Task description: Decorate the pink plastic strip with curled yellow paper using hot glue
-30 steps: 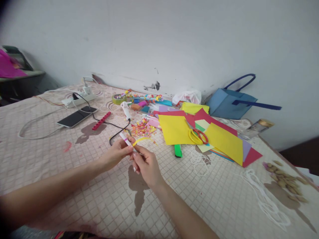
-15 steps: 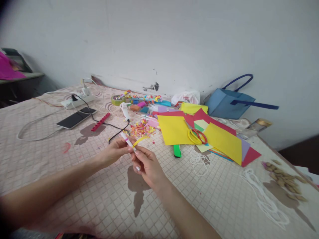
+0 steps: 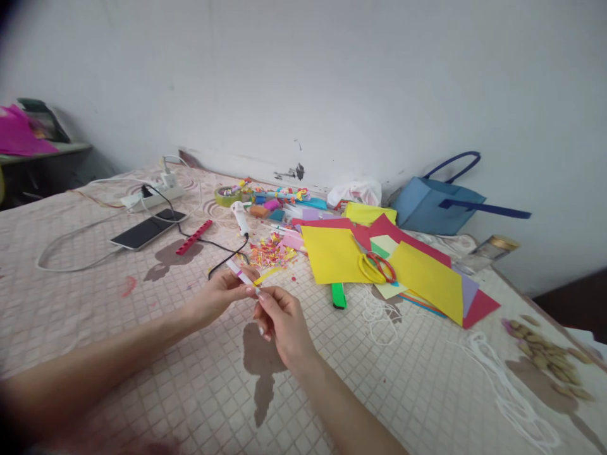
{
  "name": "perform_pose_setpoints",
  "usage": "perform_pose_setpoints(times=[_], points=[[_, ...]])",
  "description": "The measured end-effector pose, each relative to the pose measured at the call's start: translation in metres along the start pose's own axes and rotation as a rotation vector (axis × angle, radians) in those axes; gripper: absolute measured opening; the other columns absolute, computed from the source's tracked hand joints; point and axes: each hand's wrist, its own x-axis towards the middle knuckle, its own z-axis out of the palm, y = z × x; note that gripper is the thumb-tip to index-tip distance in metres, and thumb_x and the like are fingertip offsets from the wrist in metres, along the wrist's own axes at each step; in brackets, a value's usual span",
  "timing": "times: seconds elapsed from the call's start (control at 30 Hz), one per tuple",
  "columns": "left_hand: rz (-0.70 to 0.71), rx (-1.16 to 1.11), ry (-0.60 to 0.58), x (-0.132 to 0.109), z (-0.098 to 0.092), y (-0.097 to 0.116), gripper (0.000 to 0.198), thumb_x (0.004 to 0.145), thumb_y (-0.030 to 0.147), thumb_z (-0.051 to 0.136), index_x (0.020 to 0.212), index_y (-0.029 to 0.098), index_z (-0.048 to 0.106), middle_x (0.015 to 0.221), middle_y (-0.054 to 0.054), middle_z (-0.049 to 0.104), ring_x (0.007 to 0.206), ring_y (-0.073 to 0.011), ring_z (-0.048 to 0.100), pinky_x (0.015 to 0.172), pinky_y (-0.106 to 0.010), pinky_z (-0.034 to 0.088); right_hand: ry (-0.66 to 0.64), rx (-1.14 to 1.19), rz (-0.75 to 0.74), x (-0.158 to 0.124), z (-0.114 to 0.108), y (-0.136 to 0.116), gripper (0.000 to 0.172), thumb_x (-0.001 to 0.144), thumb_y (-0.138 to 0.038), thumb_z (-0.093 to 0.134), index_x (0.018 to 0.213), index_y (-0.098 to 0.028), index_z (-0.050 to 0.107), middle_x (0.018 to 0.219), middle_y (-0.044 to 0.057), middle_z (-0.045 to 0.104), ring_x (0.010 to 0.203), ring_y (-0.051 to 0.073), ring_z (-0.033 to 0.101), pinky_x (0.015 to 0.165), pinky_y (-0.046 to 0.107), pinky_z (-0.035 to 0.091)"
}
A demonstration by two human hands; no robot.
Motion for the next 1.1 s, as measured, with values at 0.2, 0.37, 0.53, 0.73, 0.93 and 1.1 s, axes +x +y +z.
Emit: perform_pose_setpoints(times=[0.2,0.37,0.53,0.73,0.93,1.1], points=[[-0.02,0.023,-0.1,-0.002,0.0,0.002,0.016,0.071,0.024,0.069,0.08,0.014,0.06,0.075,0.0,0.057,0.071,-0.0122,0.054,0.068,-0.025,0.043,-0.084,0.168,0.126,0.003,-0.002,0.001,0.023,0.079,-0.037,0.058,0.07,-0.016,0.053,0.051,-0.006,0.049,0.033,0.002,0.032,0.033,0.016,0.019],[0.002,0.029,-0.042,-0.001,0.002,0.004,0.016,0.073,0.027,0.067,0.078,0.013,0.06,0.074,0.0,0.058,0.071,-0.0122,0.054,0.068,-0.024,0.042,-0.001,-0.097,-0.029,0.0,0.001,0.001,0.022,0.079,-0.039,0.058,0.079,-0.018,0.054,0.062,-0.004,0.054,0.038,0.004,0.038,0.034,0.017,0.026],[-0.065,-0.065,0.082,0.001,0.002,-0.002,0.018,0.07,0.029,0.071,0.074,0.013,0.063,0.069,-0.001,0.061,0.064,-0.0112,0.054,0.064,-0.023,0.042,0.174,-0.644,-0.437,-0.003,0.001,0.002,0.021,0.08,-0.026,0.057,0.1,-0.021,0.051,0.089,0.004,0.061,0.073,0.013,0.058,0.063,0.025,0.048],[-0.211,-0.293,0.089,0.0,0.0,-0.013,0.017,0.068,0.026,0.073,0.073,0.012,0.065,0.071,-0.003,0.063,0.067,-0.0115,0.057,0.068,-0.025,0.045,0.152,-1.089,-0.798,0.002,-0.008,0.008,0.026,0.085,-0.018,0.047,0.109,-0.024,0.053,0.097,0.007,0.058,0.092,0.018,0.057,0.078,0.031,0.048],[-0.215,-0.382,0.098,-0.001,-0.001,-0.014,0.011,0.07,0.021,0.072,0.073,0.011,0.066,0.073,-0.002,0.064,0.067,-0.009,0.057,0.069,-0.022,0.045,0.133,-1.234,-0.854,0.004,-0.013,0.011,0.033,0.087,-0.016,0.043,0.118,-0.025,0.051,0.095,0.007,0.06,0.09,0.018,0.059,0.078,0.03,0.048],[-0.225,-0.396,0.102,-0.001,-0.001,-0.016,0.012,0.069,0.021,0.072,0.07,0.011,0.066,0.069,-0.001,0.064,0.063,-0.0082,0.057,0.066,-0.021,0.044,0.112,-1.228,-0.86,0.006,-0.014,0.012,0.033,0.087,-0.017,0.044,0.116,-0.026,0.054,0.092,0.007,0.061,0.086,0.018,0.06,0.074,0.029,0.049]])
